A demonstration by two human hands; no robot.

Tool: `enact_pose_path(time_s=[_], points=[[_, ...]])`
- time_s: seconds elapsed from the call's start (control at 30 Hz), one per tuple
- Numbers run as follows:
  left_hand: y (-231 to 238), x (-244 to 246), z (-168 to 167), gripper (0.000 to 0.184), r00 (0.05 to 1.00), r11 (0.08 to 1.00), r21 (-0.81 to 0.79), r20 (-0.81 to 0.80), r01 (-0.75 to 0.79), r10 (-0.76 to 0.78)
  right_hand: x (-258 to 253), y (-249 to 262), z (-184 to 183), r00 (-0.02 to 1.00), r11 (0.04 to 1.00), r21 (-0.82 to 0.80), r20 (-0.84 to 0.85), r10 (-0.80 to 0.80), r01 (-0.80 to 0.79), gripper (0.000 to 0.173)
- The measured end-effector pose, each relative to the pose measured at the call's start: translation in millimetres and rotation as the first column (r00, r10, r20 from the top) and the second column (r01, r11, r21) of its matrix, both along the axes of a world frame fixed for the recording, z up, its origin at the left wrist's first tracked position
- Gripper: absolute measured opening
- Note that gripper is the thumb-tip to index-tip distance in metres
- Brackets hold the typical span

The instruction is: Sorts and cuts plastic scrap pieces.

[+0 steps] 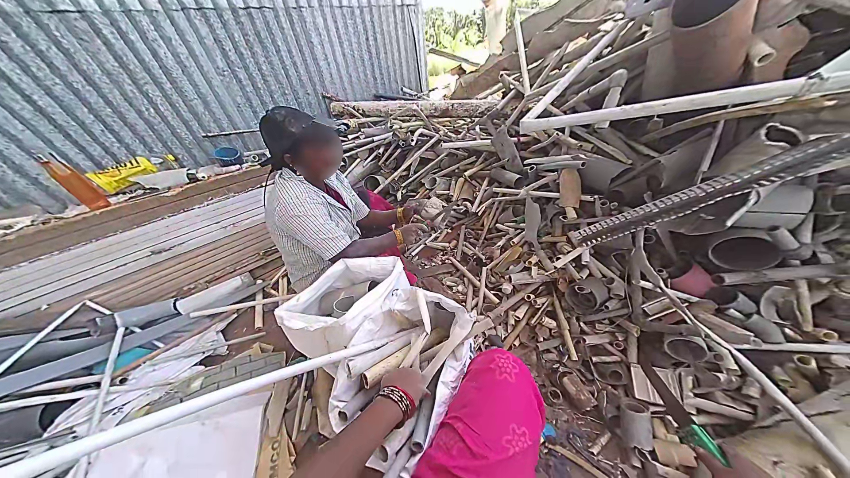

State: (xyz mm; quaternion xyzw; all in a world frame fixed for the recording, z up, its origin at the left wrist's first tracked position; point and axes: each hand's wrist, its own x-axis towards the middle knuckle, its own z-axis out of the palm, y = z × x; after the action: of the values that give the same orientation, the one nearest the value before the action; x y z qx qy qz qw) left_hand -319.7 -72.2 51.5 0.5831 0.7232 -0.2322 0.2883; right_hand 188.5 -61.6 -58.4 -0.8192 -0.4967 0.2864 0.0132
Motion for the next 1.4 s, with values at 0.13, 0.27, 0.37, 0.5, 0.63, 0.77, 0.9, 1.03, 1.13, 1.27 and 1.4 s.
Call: enact_pose_path(time_s=[0.13,0.27,0.37,0.5,0.63,0.77,0.9,1.03,1.13,1.27,1.4], points=[[17,18,43,0.057,0.998,0.993,0.104,0.024,0.048,-0.051,10,-8,31,0.988,0.962,0.227,-0.078,-0.137,0.151,0.058],[37,46,77,0.058,0.984,0.961,0.231,0.053,0.154,-0.171,10,-34,86,0.938,0.779,0.523,-0.221,-0.269,0.346,0.052],[40,88,89,0.058,0.922,0.892,0.291,0.07,0.346,-0.38,6,-90,127,0.951,0.742,0.597,-0.153,-0.268,0.305,0.051],[16,151,94,0.057,0.733,0.723,0.264,0.078,0.639,-0.676,-18,-179,136,0.945,0.808,0.509,-0.036,-0.325,0.297,0.044],[-29,207,75,0.052,0.497,0.55,0.232,0.25,0.802,-0.831,-44,-263,114,0.91,0.761,0.517,-0.098,-0.403,0.393,0.04],[-72,249,21,0.046,0.286,0.378,0.185,0.385,0.907,-0.877,-64,-334,83,0.826,0.662,0.494,-0.349,-0.443,0.564,0.047],[-106,256,-10,0.045,0.239,0.42,0.283,0.503,0.862,-0.83,-87,-383,66,0.754,0.566,0.5,-0.479,-0.45,0.655,0.058],[-127,246,-27,0.048,0.145,0.614,0.5,0.692,0.611,-0.707,-115,-391,43,0.694,0.444,0.537,-0.495,-0.522,0.717,0.062],[-130,240,-40,0.028,-0.007,0.617,0.61,0.714,0.498,-0.7,-117,-375,37,0.711,0.401,0.604,-0.456,-0.536,0.689,0.059],[-111,225,-39,0.026,-0.057,0.601,0.563,0.755,0.568,-0.653,-111,-350,40,0.795,0.491,0.631,-0.408,-0.449,0.601,0.052],[-89,198,-37,0.021,-0.02,0.492,0.304,0.864,0.816,-0.502,-105,-350,46,0.742,0.564,0.51,-0.586,-0.325,0.649,0.043]])
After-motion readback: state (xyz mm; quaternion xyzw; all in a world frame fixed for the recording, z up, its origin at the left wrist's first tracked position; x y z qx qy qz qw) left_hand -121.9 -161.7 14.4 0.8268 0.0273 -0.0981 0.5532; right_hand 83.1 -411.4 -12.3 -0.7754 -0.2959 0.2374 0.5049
